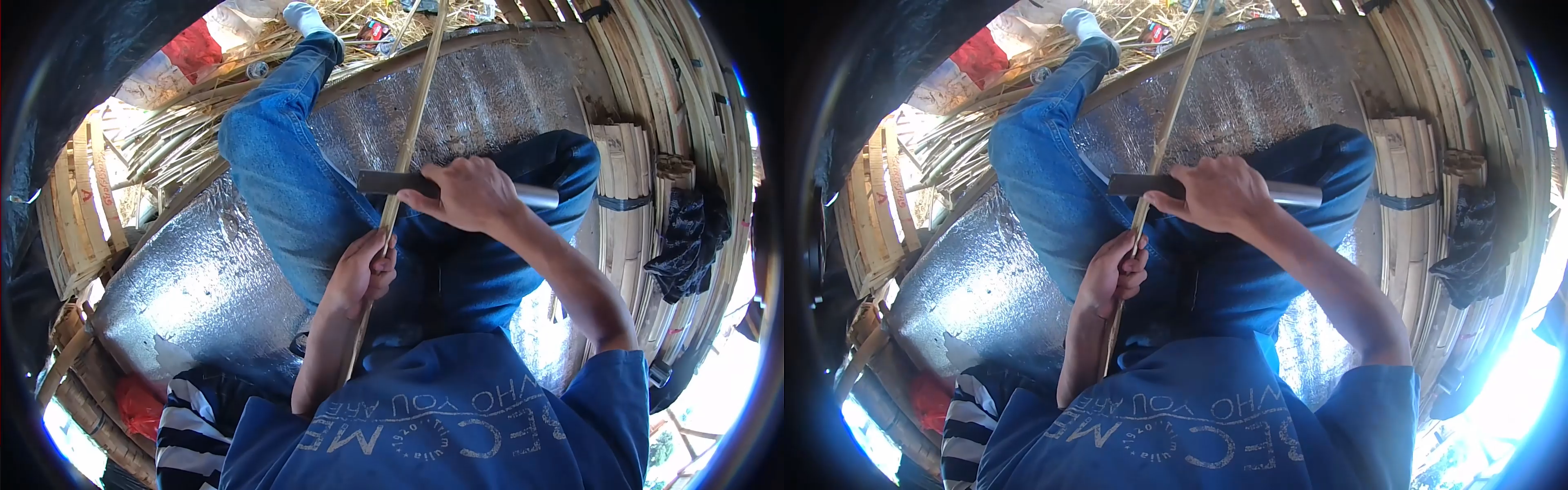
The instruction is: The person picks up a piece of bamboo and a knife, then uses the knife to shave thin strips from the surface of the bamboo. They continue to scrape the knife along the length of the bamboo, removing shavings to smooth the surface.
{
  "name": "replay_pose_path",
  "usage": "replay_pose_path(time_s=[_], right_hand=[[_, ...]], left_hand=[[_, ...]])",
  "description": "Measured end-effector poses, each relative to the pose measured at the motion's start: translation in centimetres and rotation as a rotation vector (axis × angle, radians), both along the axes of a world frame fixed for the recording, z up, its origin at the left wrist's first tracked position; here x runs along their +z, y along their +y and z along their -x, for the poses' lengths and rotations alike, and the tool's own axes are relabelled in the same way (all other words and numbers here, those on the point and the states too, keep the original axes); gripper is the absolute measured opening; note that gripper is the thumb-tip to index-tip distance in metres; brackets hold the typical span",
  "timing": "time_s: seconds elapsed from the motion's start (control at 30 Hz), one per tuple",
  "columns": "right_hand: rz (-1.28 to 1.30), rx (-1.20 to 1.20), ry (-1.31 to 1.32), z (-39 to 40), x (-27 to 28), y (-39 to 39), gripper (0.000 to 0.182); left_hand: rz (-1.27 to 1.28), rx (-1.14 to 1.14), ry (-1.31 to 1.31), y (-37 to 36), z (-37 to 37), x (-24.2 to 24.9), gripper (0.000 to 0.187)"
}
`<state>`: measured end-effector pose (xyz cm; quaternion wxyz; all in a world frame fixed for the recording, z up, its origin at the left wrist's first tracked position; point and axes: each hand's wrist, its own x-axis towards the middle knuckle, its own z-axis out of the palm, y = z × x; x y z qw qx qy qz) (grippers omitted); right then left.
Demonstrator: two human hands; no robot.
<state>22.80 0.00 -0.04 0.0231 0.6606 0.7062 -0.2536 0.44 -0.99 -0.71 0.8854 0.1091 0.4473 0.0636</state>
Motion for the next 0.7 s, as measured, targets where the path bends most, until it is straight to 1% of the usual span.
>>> replay_pose_path(time_s=[0.17,0.27,0.33,0.37,0.43,0.53,0.7], right_hand=[[0.052,-0.04,-0.024,-0.8,-0.5,0.9,0.066],[0.086,-0.008,-0.056,-1.5,-0.6,1.9,0.066],[0.05,0.018,-0.111,-1.6,-1.2,2.0,0.072],[0.049,0.02,-0.113,-1.6,-1.2,2.1,0.072],[0.097,-0.053,-0.092,-1.5,-0.9,2.5,0.074],[0.1,-0.095,-0.095,-2.2,-1.6,4.0,0.074],[0.111,-0.123,-0.134,-2.3,-1.7,4.4,0.073]], left_hand=[[-0.016,-0.004,0.003,-0.1,-0.1,0.0,0.026],[-0.033,-0.003,0.003,0.0,-0.2,-0.1,0.026],[-0.038,0.005,0.005,0.0,-0.3,-0.2,0.026],[-0.047,0.009,0.011,0.0,-0.4,-0.2,0.025],[-0.057,0.015,0.021,-0.1,-0.3,-0.1,0.025],[-0.069,0.003,0.026,0.1,-0.3,-0.4,0.025],[-0.075,0.012,0.041,-0.1,-0.4,-0.2,0.024]])
